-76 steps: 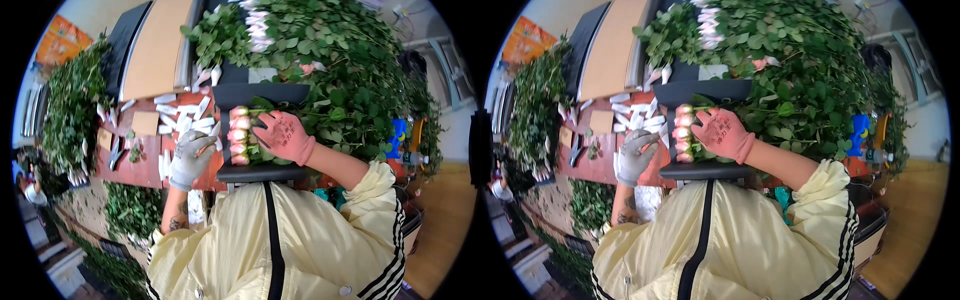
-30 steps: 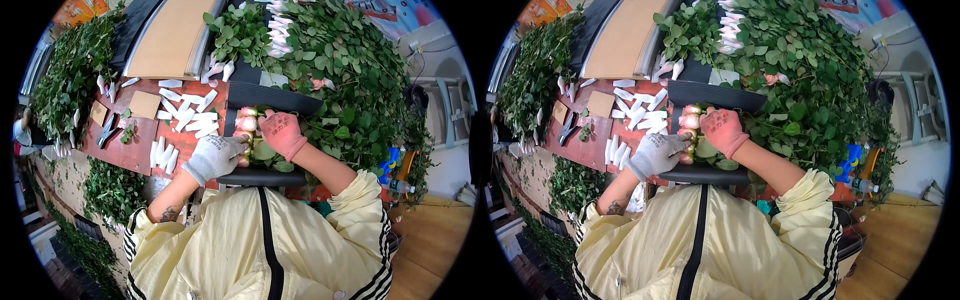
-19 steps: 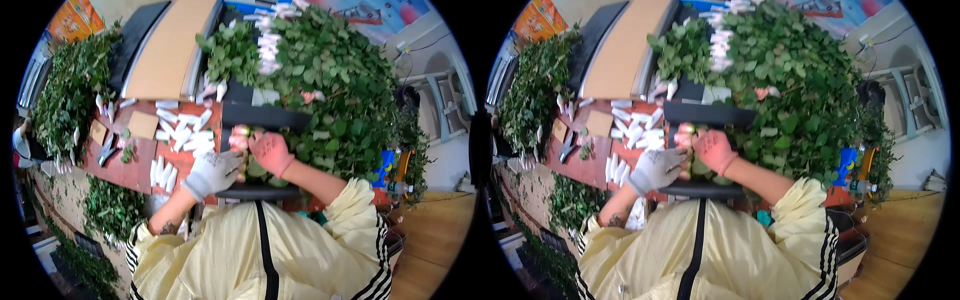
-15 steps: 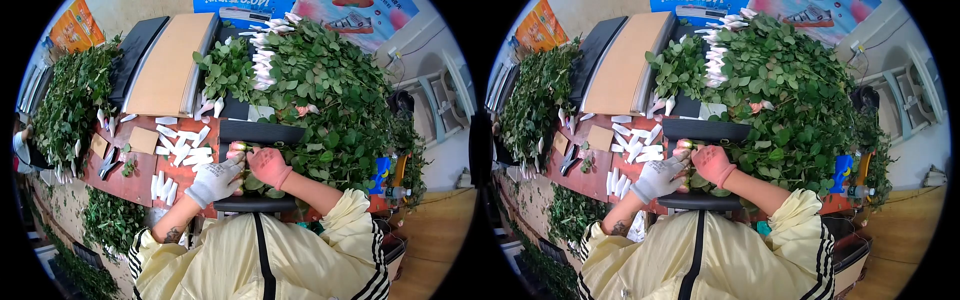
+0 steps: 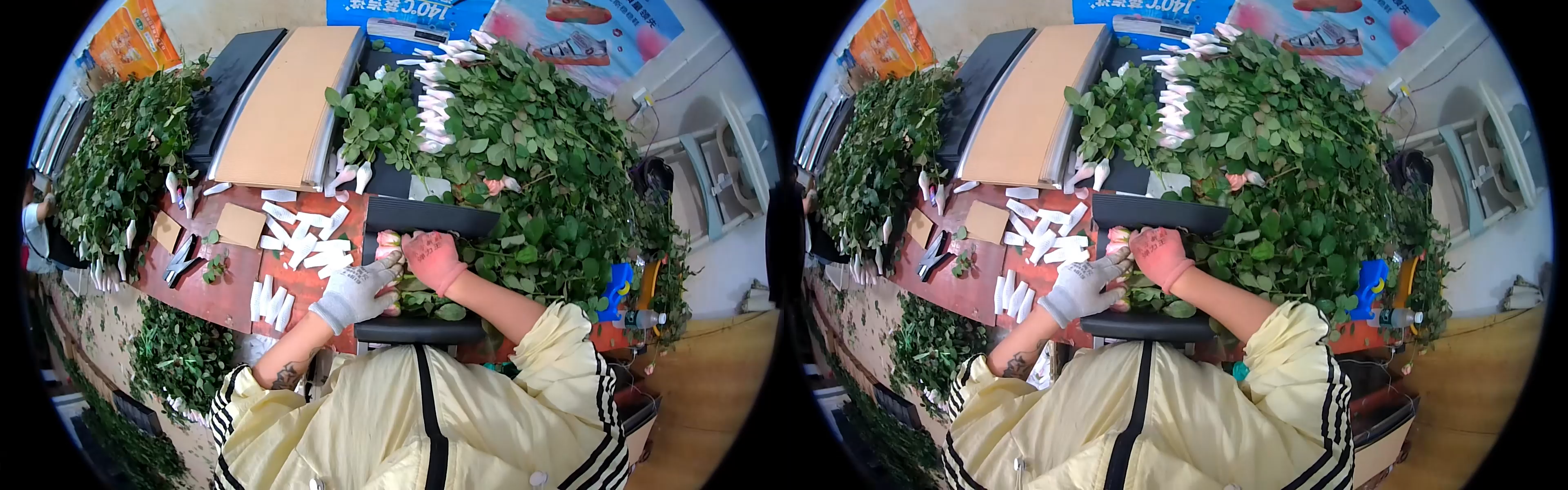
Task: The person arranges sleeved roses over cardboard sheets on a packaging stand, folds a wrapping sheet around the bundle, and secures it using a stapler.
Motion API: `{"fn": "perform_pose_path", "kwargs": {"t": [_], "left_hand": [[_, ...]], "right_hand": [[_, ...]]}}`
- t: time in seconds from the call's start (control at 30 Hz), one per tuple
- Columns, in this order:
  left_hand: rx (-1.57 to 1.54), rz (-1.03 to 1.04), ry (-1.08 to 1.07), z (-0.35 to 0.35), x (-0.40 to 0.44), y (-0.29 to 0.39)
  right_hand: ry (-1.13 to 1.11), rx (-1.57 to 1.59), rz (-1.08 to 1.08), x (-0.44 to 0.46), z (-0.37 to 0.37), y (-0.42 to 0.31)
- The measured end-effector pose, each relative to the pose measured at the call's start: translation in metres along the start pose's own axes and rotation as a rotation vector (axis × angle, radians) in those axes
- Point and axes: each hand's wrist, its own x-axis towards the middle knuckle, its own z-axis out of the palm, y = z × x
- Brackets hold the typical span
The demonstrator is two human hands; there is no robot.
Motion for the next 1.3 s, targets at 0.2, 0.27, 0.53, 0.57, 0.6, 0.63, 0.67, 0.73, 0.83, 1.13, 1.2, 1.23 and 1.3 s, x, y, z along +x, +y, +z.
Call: {"fn": "perform_pose_path", "kwargs": {"t": [0.2, 0.27, 0.53, 0.57, 0.6, 0.63, 0.67, 0.73, 0.83, 1.13, 1.2, 1.23, 1.3], "left_hand": [[-0.125, 0.145, 0.115, 0.021, 0.005, -0.034], [-0.151, 0.181, 0.159, 0.013, 0.004, -0.034], [0.015, 0.208, 0.153, 0.006, 0.014, -0.008], [0.021, 0.209, 0.147, 0.006, 0.012, -0.008], [0.042, 0.235, 0.133, 0.006, 0.012, -0.012], [0.047, 0.246, 0.126, 0.005, 0.012, -0.009], [0.046, 0.238, 0.120, 0.005, 0.011, -0.003], [0.034, 0.237, 0.117, 0.001, 0.007, -0.012], [0.043, 0.269, 0.119, -0.004, 0.008, -0.010], [0.012, 0.274, 0.137, -0.012, 0.004, -0.007], [-0.016, 0.258, 0.161, -0.014, 0.003, -0.009], [-0.042, 0.250, 0.183, -0.016, 0.002, -0.012], [-0.034, 0.279, 0.317, -0.012, -0.001, -0.025]], "right_hand": [[-0.145, 0.213, 0.038, 0.000, -0.051, 0.012], [0.075, 0.360, 0.039, -0.006, -0.095, 0.013], [0.089, 0.645, 0.165, -0.089, -0.137, 0.013], [0.232, 0.604, 0.061, -0.099, -0.133, 0.000], [0.040, 0.628, 0.066, -0.106, -0.133, -0.012], [0.047, 0.627, 0.079, -0.110, -0.130, -0.020], [0.024, 0.719, 0.062, -0.115, -0.127, -0.024], [-0.005, 0.807, 0.053, -0.110, -0.123, -0.040], [0.053, 0.882, 0.095, -0.114, -0.129, -0.043], [0.126, 0.958, 0.079, -0.116, -0.132, -0.052], [0.060, 1.008, 0.131, -0.117, -0.134, -0.051], [0.055, 1.019, 0.116, -0.118, -0.134, -0.049], [-0.048, 1.035, 0.052, -0.113, -0.132, -0.046]]}}
